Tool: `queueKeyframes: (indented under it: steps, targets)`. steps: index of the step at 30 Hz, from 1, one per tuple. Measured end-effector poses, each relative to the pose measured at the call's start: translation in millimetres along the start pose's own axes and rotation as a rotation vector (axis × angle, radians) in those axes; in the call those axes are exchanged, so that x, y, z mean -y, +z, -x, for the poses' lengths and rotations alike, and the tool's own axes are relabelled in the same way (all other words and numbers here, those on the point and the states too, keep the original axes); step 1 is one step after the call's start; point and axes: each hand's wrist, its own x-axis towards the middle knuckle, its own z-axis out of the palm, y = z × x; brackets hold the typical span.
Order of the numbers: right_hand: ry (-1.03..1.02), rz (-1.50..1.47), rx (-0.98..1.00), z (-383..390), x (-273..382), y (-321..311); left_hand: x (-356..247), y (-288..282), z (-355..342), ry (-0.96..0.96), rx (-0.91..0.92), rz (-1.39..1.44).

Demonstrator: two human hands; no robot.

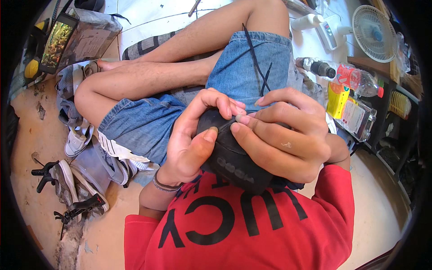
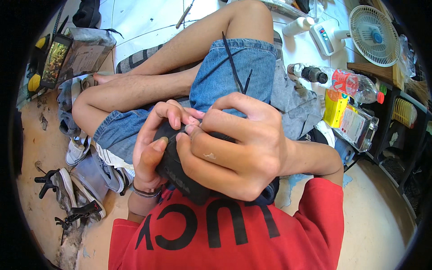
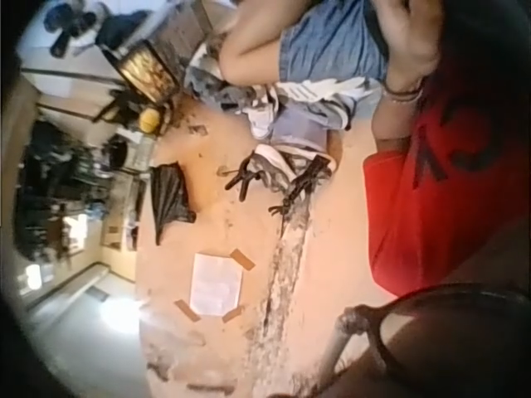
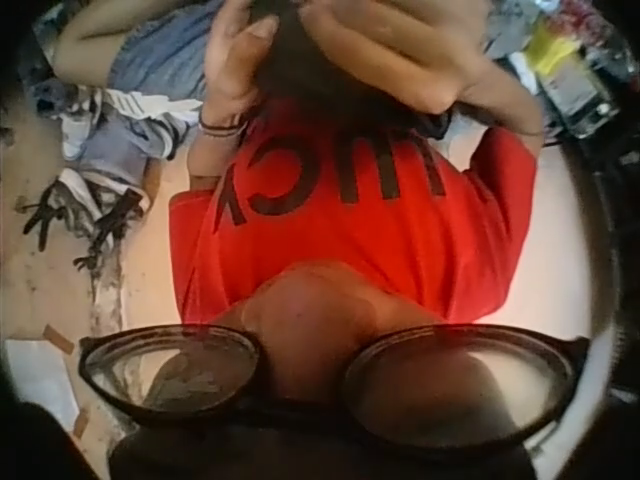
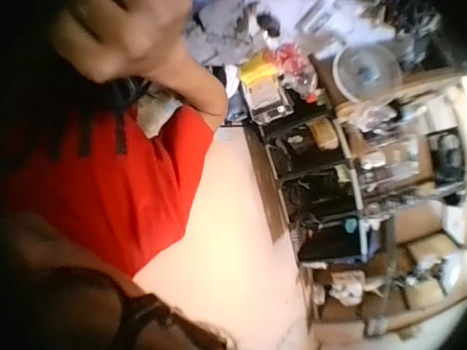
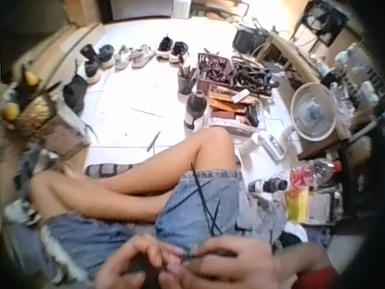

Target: Repairing a black sneaker by applying adhesive to the sole and using a lighter to heat set the bond.

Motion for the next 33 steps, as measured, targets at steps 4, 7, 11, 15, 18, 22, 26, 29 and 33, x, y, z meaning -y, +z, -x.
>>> queueKeyframes:
  steps: [4, 7, 11, 15, 18, 22, 26, 29, 33]
  targets:
    - [-0.014, 0.0, -0.011, -2, -1, -2, -3, 3, 0, -0.004, -0.018, 0.017]
    - [-0.019, -0.009, 0.002, 0, -1, -1, -6, 5, 3, -0.064, -0.033, 0.08]
    - [-0.055, -0.026, 0.015, 0, -1, 0, -8, 4, 5, -0.071, -0.03, 0.054]
    - [-0.077, -0.015, -0.003, 1, 1, 3, -8, 4, 6, -0.042, -0.027, 0.001]
    - [-0.064, 0.003, -0.077, 1, 8, 7, -7, 4, 5, 0.003, -0.005, -0.005]
    - [-0.012, -0.006, -0.066, 1, 14, 7, -5, 3, 10, 0.001, -0.002, -0.009]
    - [-0.041, 0.0, -0.097, 3, 13, 9, -3, 5, 12, -0.005, -0.018, 0.005]
    - [-0.055, 0.0, -0.059, 1, 11, 6, -3, 8, 13, -0.052, -0.064, 0.098]
    - [-0.07, 0.003, -0.046, 1, 9, 6, -2, 8, 13, -0.043, -0.072, 0.122]
